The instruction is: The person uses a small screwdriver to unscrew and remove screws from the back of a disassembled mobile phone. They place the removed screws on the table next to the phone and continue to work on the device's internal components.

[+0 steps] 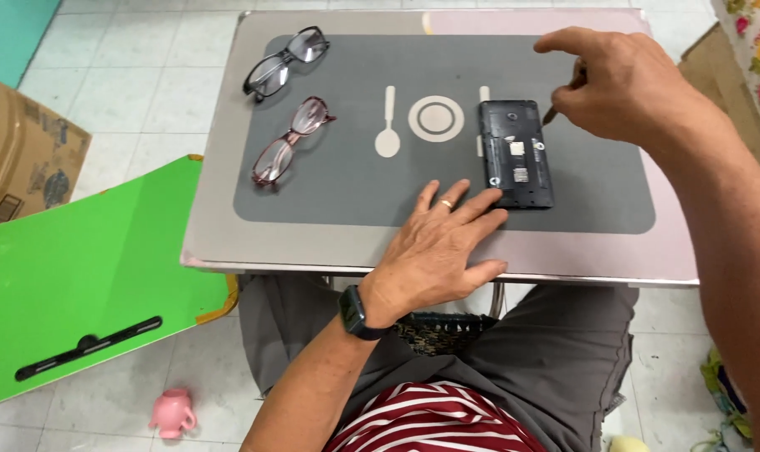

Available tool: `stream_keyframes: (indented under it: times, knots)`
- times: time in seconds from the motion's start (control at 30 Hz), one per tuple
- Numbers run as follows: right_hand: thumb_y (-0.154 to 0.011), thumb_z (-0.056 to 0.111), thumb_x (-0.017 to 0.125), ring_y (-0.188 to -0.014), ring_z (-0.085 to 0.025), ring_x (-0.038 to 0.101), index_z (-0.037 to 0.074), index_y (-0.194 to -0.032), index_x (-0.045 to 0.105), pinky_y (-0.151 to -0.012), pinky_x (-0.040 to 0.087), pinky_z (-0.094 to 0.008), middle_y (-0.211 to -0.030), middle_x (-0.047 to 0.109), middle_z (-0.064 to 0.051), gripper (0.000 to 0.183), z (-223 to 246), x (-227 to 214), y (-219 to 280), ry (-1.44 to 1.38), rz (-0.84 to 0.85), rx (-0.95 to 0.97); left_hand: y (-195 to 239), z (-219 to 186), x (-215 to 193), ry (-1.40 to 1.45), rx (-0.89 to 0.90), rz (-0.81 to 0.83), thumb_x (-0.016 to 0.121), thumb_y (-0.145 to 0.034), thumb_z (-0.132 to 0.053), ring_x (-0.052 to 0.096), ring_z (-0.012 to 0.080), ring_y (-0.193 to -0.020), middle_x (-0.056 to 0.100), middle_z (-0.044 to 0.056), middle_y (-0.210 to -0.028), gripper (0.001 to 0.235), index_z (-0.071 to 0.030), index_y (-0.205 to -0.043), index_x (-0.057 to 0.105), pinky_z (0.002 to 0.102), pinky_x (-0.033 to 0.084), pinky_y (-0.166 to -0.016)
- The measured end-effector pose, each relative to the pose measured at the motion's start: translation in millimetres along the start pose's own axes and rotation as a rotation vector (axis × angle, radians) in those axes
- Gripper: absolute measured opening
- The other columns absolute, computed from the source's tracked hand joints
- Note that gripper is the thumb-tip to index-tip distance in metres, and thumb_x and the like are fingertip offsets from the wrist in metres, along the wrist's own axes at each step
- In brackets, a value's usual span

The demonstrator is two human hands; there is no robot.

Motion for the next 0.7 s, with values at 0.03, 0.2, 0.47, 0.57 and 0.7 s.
stream_keyframes:
  times: [0.03, 0.2, 0.47, 0.57, 0.7]
  knots:
    - [-0.087, 0.005, 0.058, -0.1, -0.042, 0.07, 0.018, -0.157, 0.069, -0.086, 0.051, -0.054, -0.093, 0.081, -0.015, 0.071, 5, -3, 2, -0.002, 0.0, -0.005, 0, 1, 0, -0.003, -0.004, -0.001, 0.066, -0.098, -0.049, 0.044, 0.046, -0.154, 0.051, 0.008, -0.166, 0.061, -0.013, -0.147, 0.064, 0.07, 0.025, -0.127]
    - [-0.109, 0.039, 0.07, -0.098, -0.043, 0.075, 0.017, -0.138, 0.079, -0.087, 0.053, -0.056, -0.102, 0.083, -0.02, 0.038, -8, 5, -6, 0.077, -0.03, 0.055, 1, 1, 1, -0.002, 0.0, -0.015, 0.068, -0.098, -0.049, 0.046, 0.0458, -0.154, 0.051, 0.008, -0.166, 0.06, -0.013, -0.146, 0.064, 0.071, 0.026, -0.127]
    - [-0.093, 0.009, 0.06, -0.098, -0.042, 0.071, 0.016, -0.155, 0.069, -0.085, 0.053, -0.054, -0.092, 0.081, -0.015, 0.063, 7, 0, 4, 0.021, -0.027, 0.002, 2, 3, 3, 0.012, -0.011, -0.022, 0.067, -0.097, -0.051, 0.045, 0.0445, -0.154, 0.051, 0.007, -0.165, 0.061, -0.013, -0.145, 0.065, 0.07, 0.025, -0.128]
    - [-0.102, 0.016, 0.062, -0.094, -0.041, 0.071, 0.017, -0.144, 0.076, -0.082, 0.053, -0.055, -0.097, 0.08, -0.017, 0.045, -9, 6, 0, 0.024, -0.064, 0.038, 1, 2, 4, -0.002, -0.006, -0.033, 0.067, -0.097, -0.051, 0.046, 0.0445, -0.153, 0.052, 0.007, -0.164, 0.06, -0.014, -0.144, 0.066, 0.069, 0.026, -0.127]
    - [-0.096, 0.007, 0.064, -0.082, -0.037, 0.071, 0.015, -0.15, 0.075, -0.077, 0.053, -0.052, -0.082, 0.078, -0.013, 0.055, -4, 2, 3, -0.007, -0.113, -0.02, 0, 1, 2, -0.001, 0.003, -0.021, 0.067, -0.097, -0.05, 0.046, 0.0449, -0.153, 0.052, 0.01, -0.164, 0.059, -0.013, -0.143, 0.066, 0.069, 0.026, -0.127]
Point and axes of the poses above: each hand's wrist, its own y-axis away from the middle knuckle, its own x-axis out of the palm, z = x × y, the point moved 8 cm from there along -y, towards the middle knuckle
